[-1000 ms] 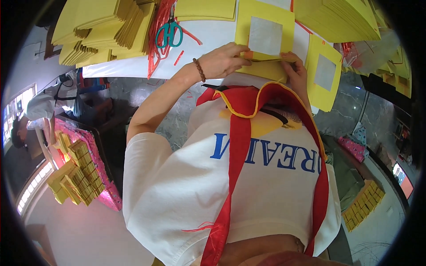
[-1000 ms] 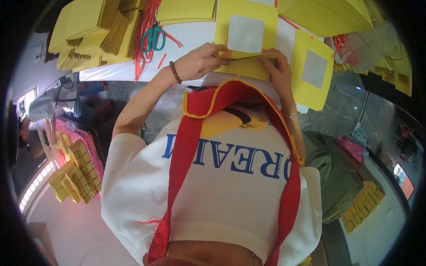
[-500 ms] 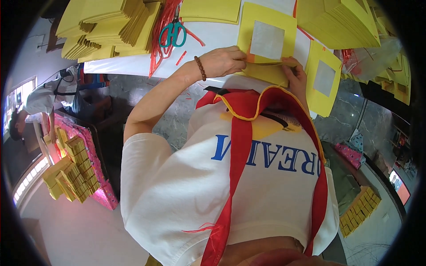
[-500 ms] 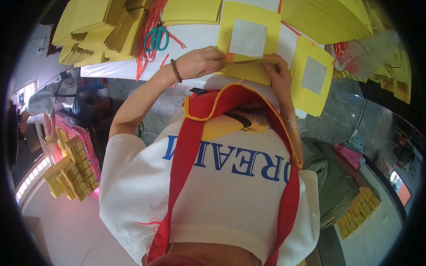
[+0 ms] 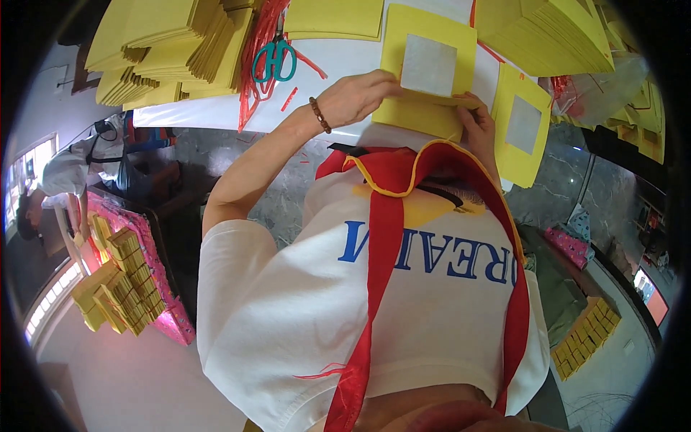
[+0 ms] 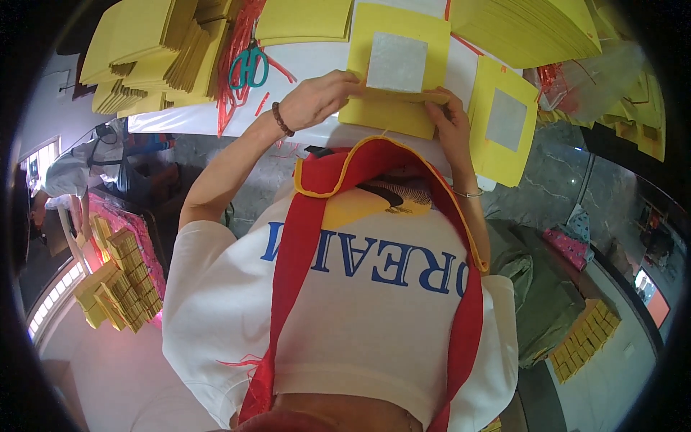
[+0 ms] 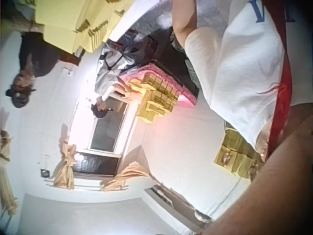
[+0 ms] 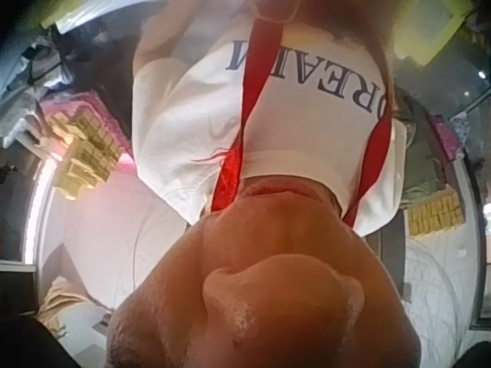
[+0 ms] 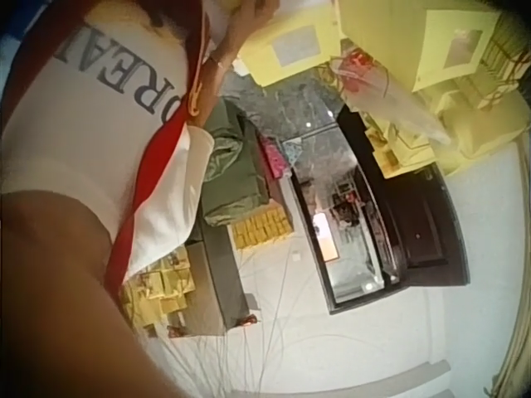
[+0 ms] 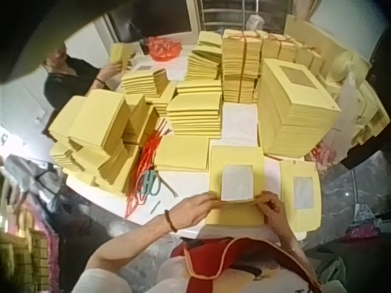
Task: Folding and stacking sheets of joss paper with silver foil centers at a workstation.
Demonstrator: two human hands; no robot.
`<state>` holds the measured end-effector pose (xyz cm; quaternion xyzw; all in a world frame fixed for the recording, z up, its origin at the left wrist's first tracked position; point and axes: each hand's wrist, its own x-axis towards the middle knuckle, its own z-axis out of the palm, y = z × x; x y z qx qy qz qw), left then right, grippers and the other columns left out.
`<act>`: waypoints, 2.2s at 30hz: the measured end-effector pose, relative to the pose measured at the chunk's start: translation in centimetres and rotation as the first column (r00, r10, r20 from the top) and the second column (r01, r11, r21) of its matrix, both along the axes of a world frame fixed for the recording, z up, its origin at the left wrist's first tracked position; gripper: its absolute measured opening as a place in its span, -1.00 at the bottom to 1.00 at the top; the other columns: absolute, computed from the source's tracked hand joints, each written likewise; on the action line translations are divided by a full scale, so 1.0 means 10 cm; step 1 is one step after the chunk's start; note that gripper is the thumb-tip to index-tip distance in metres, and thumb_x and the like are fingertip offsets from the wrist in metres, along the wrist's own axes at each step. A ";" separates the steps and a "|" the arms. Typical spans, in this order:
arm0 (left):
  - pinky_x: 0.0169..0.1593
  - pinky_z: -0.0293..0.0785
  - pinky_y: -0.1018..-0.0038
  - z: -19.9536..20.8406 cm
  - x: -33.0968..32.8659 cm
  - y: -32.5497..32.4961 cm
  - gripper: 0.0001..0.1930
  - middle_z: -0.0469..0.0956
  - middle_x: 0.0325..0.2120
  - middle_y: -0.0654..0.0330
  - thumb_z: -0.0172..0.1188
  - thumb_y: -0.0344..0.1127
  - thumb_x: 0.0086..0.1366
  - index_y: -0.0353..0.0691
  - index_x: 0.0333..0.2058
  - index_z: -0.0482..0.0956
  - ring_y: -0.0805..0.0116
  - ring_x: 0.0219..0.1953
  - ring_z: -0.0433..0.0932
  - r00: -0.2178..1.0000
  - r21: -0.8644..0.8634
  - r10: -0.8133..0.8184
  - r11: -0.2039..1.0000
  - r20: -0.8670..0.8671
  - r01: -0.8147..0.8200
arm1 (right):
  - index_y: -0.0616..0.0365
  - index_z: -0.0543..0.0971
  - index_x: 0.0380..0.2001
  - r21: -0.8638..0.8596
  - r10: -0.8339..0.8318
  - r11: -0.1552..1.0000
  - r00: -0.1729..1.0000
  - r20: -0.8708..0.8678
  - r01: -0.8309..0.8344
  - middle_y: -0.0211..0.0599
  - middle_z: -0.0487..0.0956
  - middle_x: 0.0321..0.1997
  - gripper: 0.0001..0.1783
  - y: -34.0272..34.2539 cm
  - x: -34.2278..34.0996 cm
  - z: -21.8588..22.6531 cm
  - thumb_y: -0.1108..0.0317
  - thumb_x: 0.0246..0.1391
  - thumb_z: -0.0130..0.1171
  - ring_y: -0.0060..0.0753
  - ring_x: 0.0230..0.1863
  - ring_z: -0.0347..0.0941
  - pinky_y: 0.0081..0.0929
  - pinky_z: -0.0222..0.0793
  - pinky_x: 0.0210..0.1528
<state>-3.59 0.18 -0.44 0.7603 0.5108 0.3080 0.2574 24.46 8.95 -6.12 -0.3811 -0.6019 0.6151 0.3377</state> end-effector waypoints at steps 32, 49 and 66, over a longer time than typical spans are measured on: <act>0.01 0.36 0.37 0.02 -0.05 0.02 -0.67 0.38 -0.05 0.17 0.31 -0.28 -0.12 -0.13 -0.29 0.56 0.19 -0.05 0.35 0.949 0.136 -0.220 0.958 -0.228 0.254 | 0.28 0.35 0.02 -0.159 -0.053 0.986 0.998 -0.014 0.050 -0.36 0.46 -0.07 -0.58 -0.01 -0.04 0.11 0.42 0.08 0.10 -0.58 -0.05 0.34 -0.60 0.24 0.02; -0.28 0.49 0.38 0.05 -0.03 0.10 -0.75 0.39 -0.06 0.07 0.12 -0.30 0.14 -0.22 -0.20 0.39 0.16 -0.37 0.52 0.999 -0.008 0.019 1.000 0.026 -0.019 | 0.25 0.41 -0.04 -0.048 0.010 0.999 0.995 -0.101 -0.015 -0.21 0.45 -0.04 -0.64 -0.05 0.00 0.11 0.37 0.09 0.08 -0.49 0.10 0.24 -0.56 0.17 0.12; -0.10 0.38 0.32 -0.26 0.02 0.23 -0.66 0.45 -0.23 0.16 0.03 -0.60 -0.06 -0.14 -0.25 0.50 0.13 -0.16 0.41 0.986 0.240 0.149 0.963 -0.078 -0.127 | 0.18 0.35 0.04 0.394 -0.108 0.919 0.963 0.246 0.002 -0.20 0.34 0.12 -0.46 0.01 -0.07 0.32 0.36 -0.06 0.22 -0.30 0.15 0.21 -0.41 0.11 0.17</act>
